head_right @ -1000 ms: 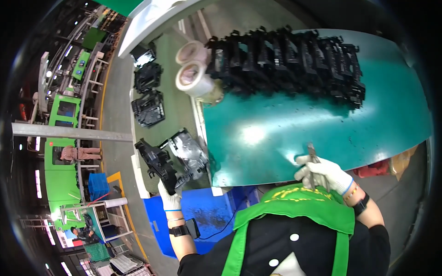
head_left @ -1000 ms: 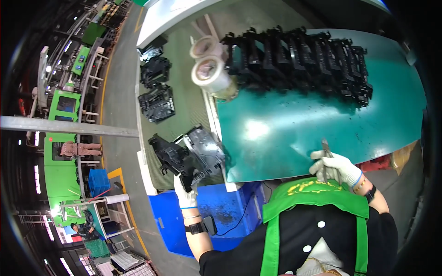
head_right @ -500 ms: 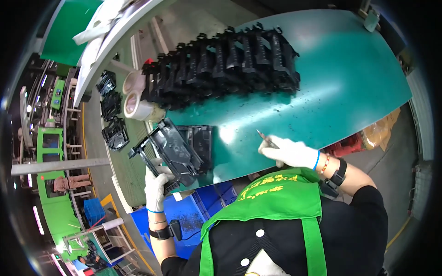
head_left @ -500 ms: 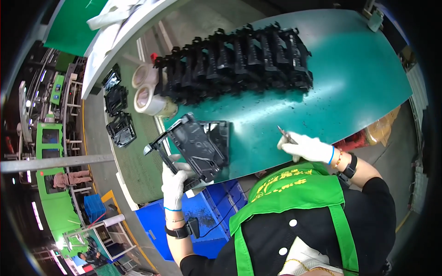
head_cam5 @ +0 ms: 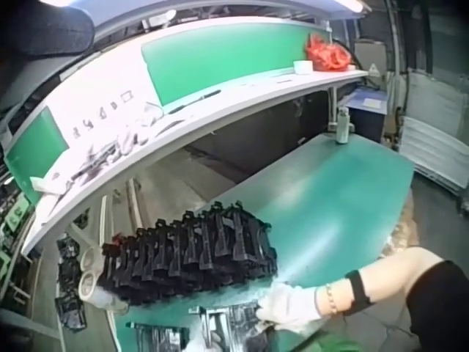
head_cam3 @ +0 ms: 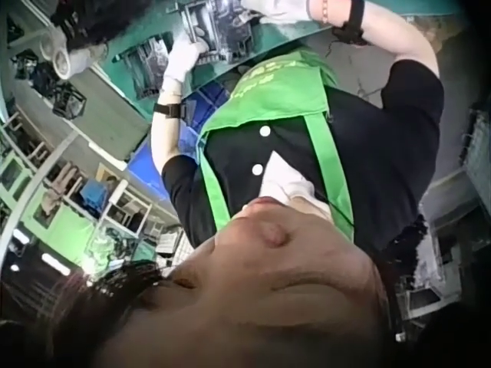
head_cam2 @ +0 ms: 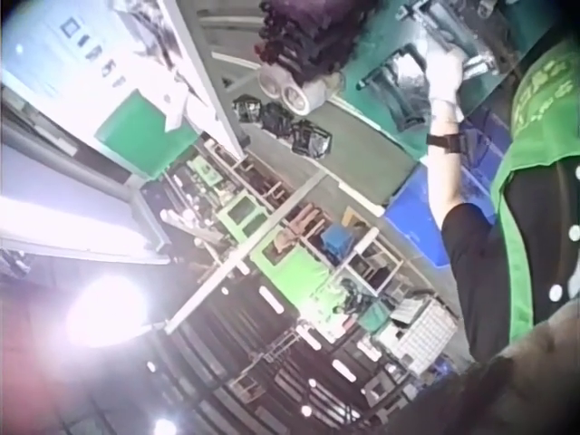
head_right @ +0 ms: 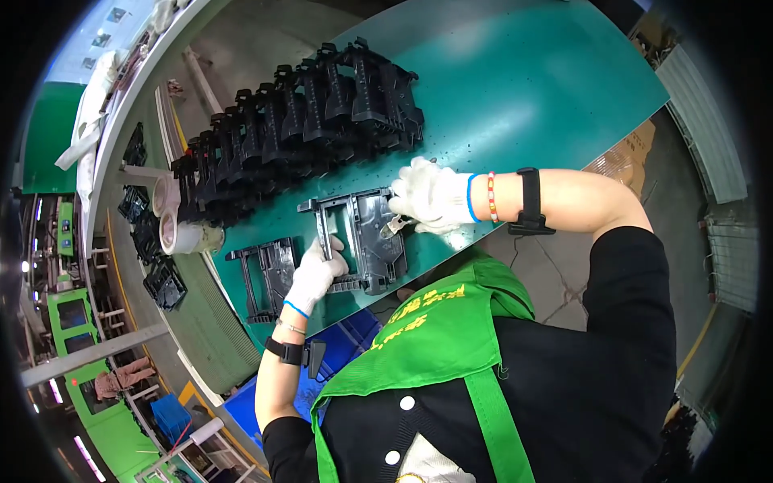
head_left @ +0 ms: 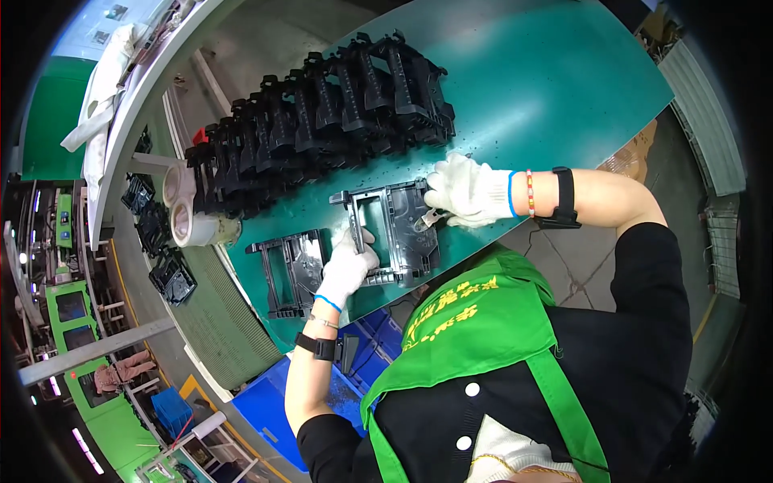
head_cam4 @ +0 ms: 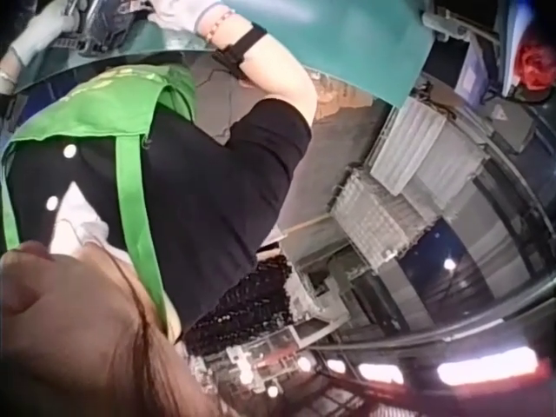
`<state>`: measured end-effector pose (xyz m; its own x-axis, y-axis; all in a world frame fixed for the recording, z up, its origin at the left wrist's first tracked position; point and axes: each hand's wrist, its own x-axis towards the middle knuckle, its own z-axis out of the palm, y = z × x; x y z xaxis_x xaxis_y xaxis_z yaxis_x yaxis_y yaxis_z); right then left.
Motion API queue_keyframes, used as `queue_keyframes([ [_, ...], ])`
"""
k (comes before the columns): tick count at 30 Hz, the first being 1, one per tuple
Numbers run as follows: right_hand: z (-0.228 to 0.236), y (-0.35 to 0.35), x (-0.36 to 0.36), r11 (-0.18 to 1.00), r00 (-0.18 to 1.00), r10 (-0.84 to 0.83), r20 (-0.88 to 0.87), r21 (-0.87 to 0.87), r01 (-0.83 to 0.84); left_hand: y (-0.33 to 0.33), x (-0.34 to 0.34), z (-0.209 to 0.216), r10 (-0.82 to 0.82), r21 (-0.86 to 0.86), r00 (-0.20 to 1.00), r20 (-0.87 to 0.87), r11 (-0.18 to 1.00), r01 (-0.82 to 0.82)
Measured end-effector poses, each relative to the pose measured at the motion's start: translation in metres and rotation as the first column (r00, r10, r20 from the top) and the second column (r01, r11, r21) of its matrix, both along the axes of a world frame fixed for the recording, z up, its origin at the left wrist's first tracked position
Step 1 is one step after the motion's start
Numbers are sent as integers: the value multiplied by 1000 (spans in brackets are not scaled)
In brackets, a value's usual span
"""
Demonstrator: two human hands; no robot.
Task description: Cleaning and inspecting molded black plastic parts with a tool and stacking them for storage.
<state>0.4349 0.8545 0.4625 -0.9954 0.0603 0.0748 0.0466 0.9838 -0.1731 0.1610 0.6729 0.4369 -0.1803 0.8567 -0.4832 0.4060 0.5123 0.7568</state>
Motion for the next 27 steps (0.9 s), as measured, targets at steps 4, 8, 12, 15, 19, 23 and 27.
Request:
queue_keyframes([
  [4,-16,1,-6,999,995,-54,87,-5,54,1,1,-1,-3,-14,1000,15,1000,3],
  [8,-8,1,-9,970,925,-153,348,-126,208,-2,-8,-13,-29,11,1000,4,1000,29],
  [12,4,-2,-3,924,877,-255,408,-163,345,-3,-4,9,67,5,975,210,998,-70],
  [15,20,-11,2,876,882,-364,298,-213,433,-11,-1,42,167,-13,887,431,984,-179],
  [19,46,-26,-5,796,850,-525,41,-331,507,-20,7,85,199,38,811,551,964,-263],
  [23,65,-40,-28,815,824,-553,-124,-290,503,-13,26,88,140,159,978,156,973,-165],
  [27,70,-46,-45,820,806,-569,-166,-188,540,-7,35,71,65,166,952,-300,986,-15],
])
